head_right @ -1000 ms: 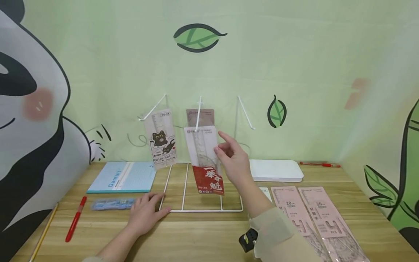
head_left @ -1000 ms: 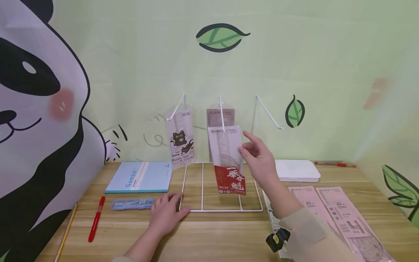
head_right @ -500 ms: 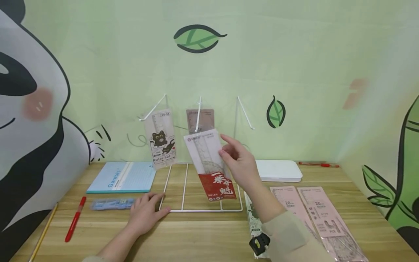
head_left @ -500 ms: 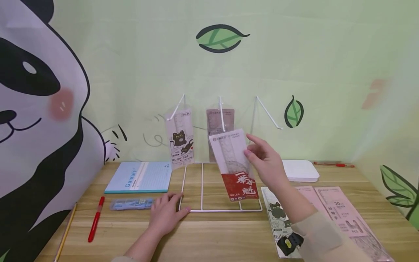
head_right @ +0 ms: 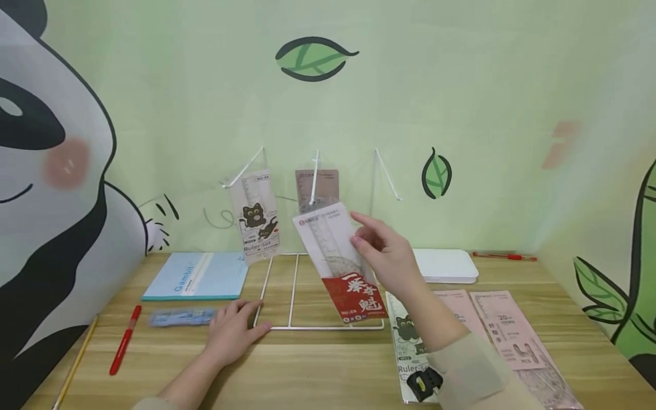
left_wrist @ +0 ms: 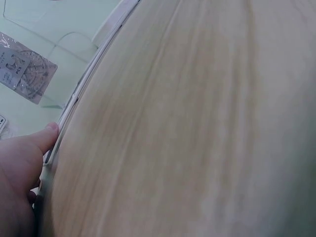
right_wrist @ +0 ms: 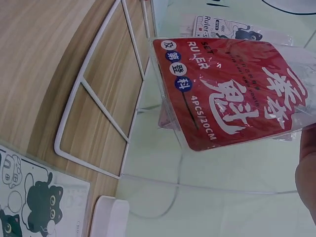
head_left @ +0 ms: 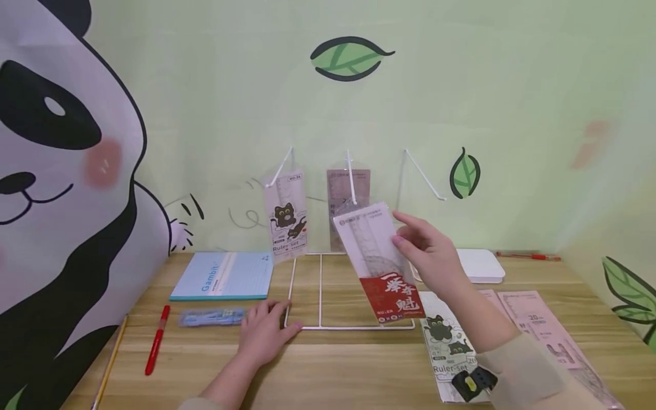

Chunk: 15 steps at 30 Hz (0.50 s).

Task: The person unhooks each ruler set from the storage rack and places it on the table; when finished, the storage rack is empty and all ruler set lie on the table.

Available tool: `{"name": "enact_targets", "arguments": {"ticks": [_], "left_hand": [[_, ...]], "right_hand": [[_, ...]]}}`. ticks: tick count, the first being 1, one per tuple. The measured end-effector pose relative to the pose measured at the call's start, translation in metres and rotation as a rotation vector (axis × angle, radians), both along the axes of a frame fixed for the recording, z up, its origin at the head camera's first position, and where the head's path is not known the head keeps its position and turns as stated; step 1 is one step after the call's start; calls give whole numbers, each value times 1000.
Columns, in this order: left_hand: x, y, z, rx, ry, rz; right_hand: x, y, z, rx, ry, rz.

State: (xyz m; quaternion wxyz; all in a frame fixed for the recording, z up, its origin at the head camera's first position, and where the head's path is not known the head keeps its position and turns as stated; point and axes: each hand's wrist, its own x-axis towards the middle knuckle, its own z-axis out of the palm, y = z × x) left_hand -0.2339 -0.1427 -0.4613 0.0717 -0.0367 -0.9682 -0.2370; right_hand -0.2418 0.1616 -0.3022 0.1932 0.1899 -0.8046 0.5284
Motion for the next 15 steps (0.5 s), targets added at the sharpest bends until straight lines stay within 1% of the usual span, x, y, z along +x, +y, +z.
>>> {"name": "enact_targets", "arguments": {"ticks": [3, 8, 15], "left_hand": [[-1, 0, 2, -2, 9, 8], [-1, 0, 4, -9, 2, 7], [0, 4, 1, -5, -18, 6]], "right_hand": [[1, 2, 4, 12, 1, 7], [4, 2, 9, -10, 14, 24], [10, 7, 11, -9, 31, 25]]}}
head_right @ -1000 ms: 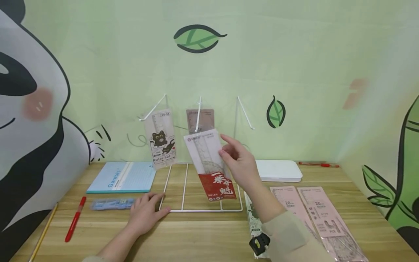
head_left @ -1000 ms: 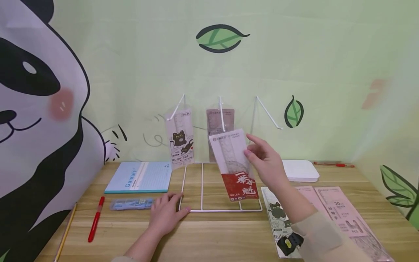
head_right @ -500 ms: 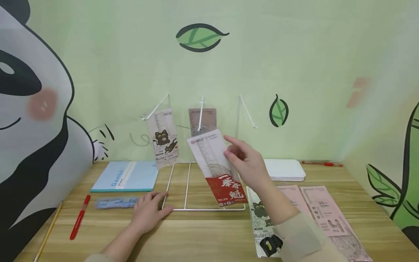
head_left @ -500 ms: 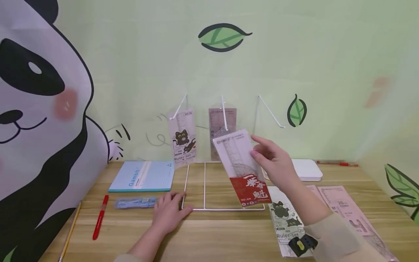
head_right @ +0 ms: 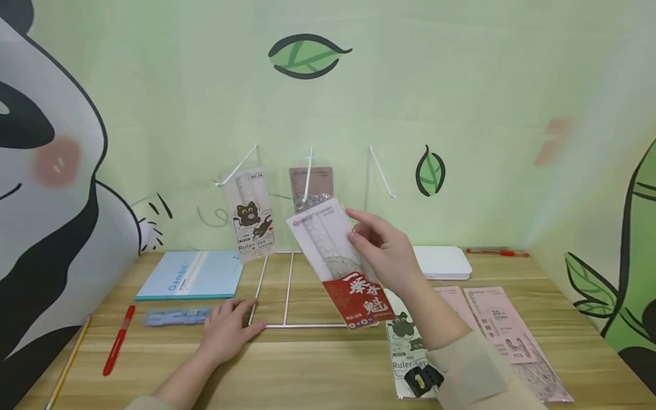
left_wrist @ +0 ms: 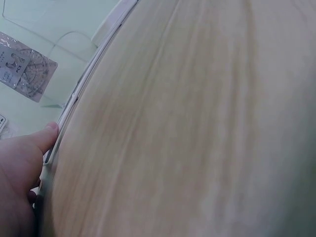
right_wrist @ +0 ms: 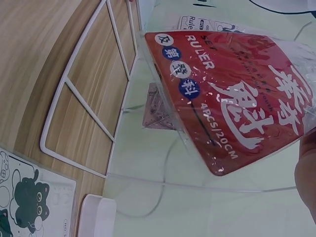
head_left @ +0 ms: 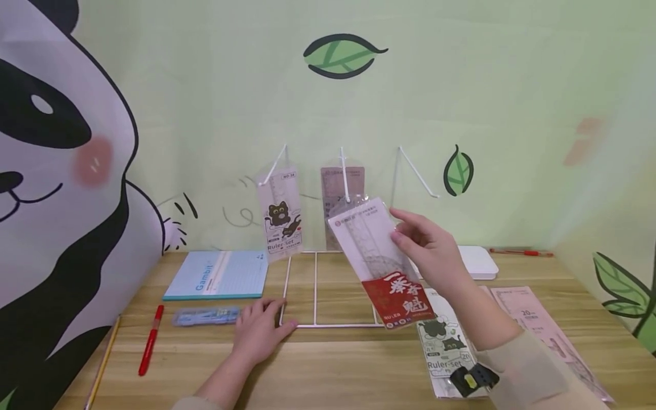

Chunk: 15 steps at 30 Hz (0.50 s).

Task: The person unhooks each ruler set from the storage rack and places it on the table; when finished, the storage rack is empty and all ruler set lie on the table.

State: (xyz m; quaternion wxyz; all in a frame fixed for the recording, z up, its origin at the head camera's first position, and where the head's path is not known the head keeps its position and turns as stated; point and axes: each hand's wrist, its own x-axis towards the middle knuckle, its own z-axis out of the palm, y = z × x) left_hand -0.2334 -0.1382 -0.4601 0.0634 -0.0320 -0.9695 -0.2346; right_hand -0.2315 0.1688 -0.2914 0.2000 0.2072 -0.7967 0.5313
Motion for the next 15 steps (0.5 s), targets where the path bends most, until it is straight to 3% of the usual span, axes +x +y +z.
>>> {"name": "enact_targets", "arguments": {"ticks": [15], "left_hand": [[1, 1, 1, 9, -14, 8]], "right_hand": [[3, -1, 3, -6, 32, 22]]}}
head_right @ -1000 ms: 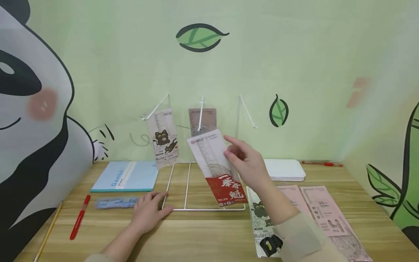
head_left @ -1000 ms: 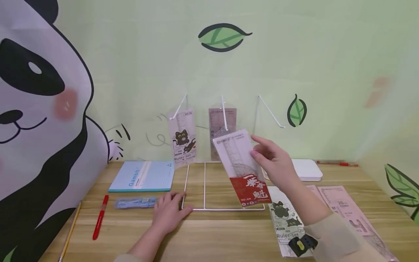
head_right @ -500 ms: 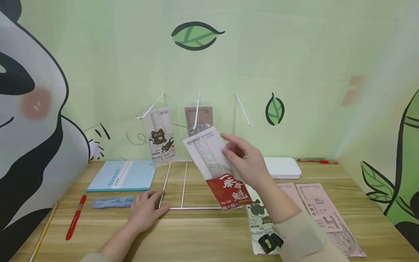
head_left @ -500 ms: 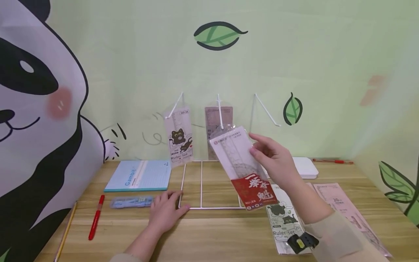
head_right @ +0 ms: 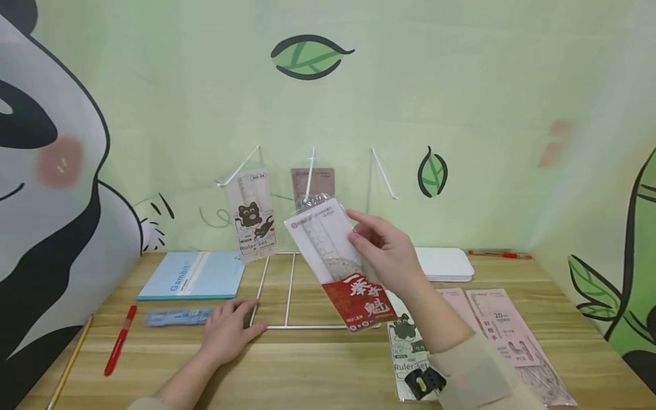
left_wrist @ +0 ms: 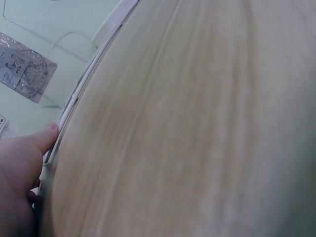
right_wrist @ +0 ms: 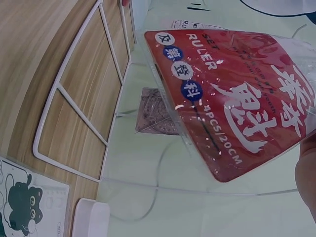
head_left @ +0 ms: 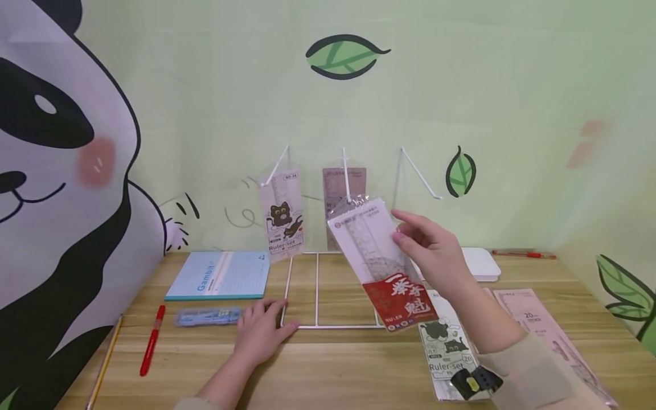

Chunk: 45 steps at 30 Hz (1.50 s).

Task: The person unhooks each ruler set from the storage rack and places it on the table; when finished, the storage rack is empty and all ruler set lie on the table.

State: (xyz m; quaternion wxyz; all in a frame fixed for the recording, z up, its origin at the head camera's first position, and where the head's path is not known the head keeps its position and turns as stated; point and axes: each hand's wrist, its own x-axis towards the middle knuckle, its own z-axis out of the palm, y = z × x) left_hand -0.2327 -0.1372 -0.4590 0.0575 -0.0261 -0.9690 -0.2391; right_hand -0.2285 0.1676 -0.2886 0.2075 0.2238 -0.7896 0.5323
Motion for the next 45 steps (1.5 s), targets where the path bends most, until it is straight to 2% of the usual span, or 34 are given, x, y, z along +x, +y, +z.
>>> {"name": "enact_targets", "arguments": {"ticks": [6, 12, 20, 28, 35, 45], "left_hand": [[1, 0, 0, -4, -4, -3], [-1, 0, 0, -6, -5, -2], [-1, -1, -1, -2, -1, -1], [-1, -1, -2, 2, -7, 1], [-3, -1, -3, -10, 5, 1], [-2, -2, -3, -6, -6, 5]], "right_hand": [[1, 5, 4, 42, 45, 11], [0, 8, 6, 27, 91, 54], [1, 7, 7, 19, 87, 75], [5, 7, 12, 29, 85, 66], [12, 15, 17, 66, 95, 20], [20, 43, 3, 141, 27, -28]]}}
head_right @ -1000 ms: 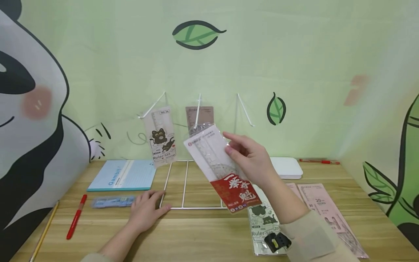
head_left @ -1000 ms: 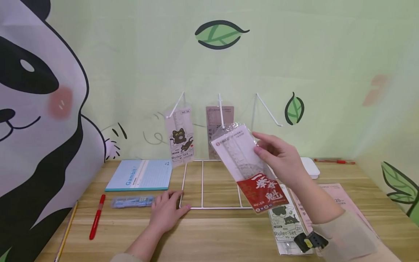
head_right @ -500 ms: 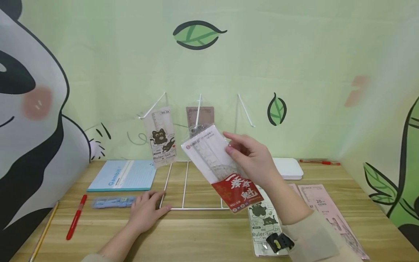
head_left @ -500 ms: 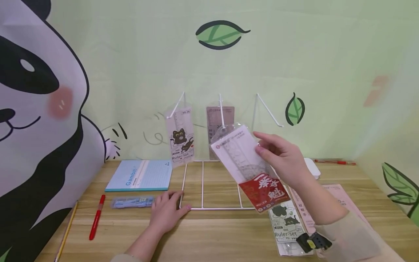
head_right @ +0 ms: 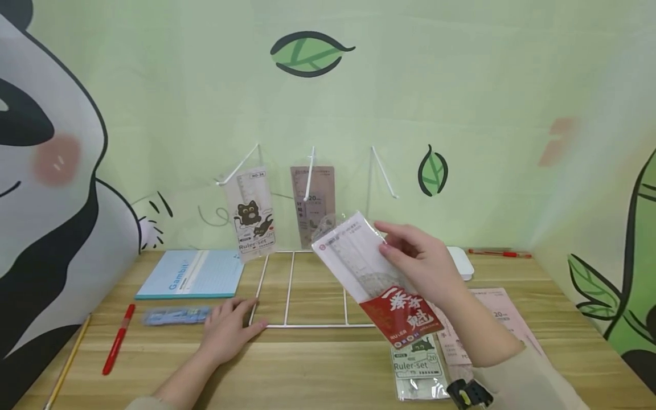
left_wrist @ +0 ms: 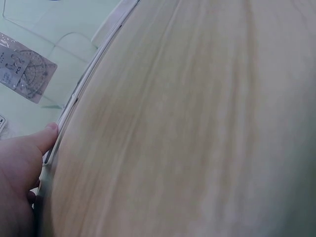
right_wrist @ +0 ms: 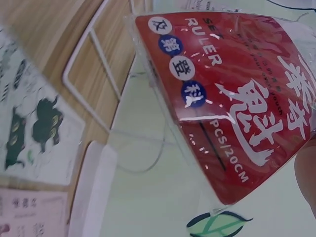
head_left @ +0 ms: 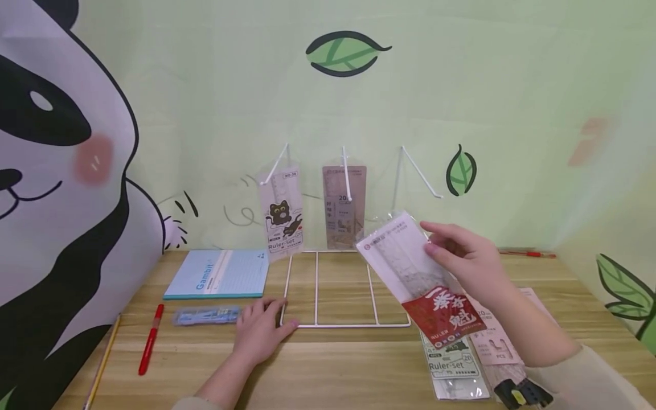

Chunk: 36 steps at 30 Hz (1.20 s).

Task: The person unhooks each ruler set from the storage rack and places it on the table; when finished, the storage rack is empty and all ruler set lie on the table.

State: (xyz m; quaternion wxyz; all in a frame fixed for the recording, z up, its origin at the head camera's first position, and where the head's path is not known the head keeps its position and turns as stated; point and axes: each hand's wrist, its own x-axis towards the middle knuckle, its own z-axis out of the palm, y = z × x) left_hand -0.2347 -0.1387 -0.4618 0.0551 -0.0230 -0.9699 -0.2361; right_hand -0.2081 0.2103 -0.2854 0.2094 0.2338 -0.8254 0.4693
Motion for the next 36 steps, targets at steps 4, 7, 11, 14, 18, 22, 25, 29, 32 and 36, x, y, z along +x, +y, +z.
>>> {"name": "enact_targets", "arguments": {"ticks": [4, 7, 11, 14, 18, 22, 25, 29, 32, 36], "left_hand": [[0, 1, 0, 0, 10, -1], [0, 2, -1, -2, 15, -12], [0, 2, -2, 1, 15, -15], [0, 0, -2, -2, 17, -3], [0, -1, -1, -13, 18, -3], [0, 0, 1, -13, 11, -12], [-1, 0, 1, -12, 7, -8], [0, -1, 0, -15, 9, -1], [0, -1, 0, -17, 7, -2], [0, 0, 0, -17, -3, 1]], "right_hand": [[-1, 17, -10, 37, -18, -11], [-2, 33, -18, 92, -61, -49], [-4, 58, -24, 180, -169, -104], [-10, 77, -27, 226, -223, -125], [-16, 104, -33, 237, -231, -167], [-17, 132, -40, 239, -251, -209], [-17, 150, -44, 252, -285, -229], [-15, 167, -45, 291, -332, -291], [-14, 177, -45, 327, -331, -352], [-16, 191, -45, 352, -322, -404]]}}
